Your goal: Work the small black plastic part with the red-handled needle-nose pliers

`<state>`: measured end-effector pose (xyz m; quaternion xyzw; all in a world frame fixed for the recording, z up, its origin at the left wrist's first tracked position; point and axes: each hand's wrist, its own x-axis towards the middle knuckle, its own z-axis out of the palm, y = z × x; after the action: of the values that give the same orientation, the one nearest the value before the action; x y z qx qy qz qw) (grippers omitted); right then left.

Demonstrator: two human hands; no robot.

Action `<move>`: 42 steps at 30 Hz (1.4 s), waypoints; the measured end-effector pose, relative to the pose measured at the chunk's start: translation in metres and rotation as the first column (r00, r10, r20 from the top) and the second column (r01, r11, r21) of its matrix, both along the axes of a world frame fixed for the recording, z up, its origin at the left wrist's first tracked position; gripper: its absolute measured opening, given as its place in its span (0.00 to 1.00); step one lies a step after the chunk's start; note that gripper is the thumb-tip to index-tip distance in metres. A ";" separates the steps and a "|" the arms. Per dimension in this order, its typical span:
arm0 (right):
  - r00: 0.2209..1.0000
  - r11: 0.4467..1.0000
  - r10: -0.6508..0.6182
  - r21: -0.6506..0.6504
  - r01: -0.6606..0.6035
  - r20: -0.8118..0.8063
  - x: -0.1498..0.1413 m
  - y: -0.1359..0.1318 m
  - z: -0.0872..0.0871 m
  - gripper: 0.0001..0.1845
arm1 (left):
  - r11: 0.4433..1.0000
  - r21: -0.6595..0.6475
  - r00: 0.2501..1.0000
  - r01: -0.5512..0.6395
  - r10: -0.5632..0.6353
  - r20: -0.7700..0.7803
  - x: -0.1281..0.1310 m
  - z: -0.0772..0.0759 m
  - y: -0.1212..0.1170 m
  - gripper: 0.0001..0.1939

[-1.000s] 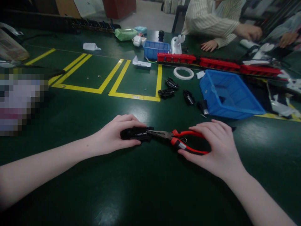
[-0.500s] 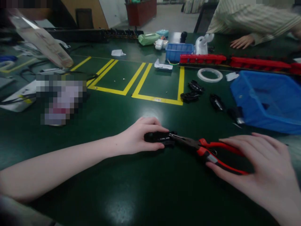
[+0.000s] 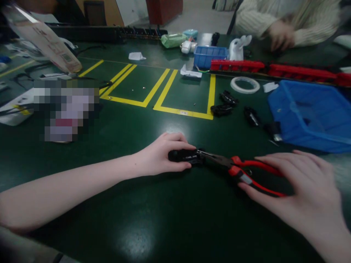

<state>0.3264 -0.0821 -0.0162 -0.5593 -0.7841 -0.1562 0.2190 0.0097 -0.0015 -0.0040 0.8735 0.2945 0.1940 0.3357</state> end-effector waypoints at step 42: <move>0.998 0.998 0.043 0.054 -0.041 -0.044 -0.016 0.002 0.010 0.22 | 0.999 0.047 0.999 0.005 -0.003 -0.042 -0.001 0.004 -0.002 0.17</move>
<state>0.3101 -0.0803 -0.0062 -0.5402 -0.7862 -0.1595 0.2545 0.0089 -0.0038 0.0002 0.8857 0.2951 0.1817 0.3089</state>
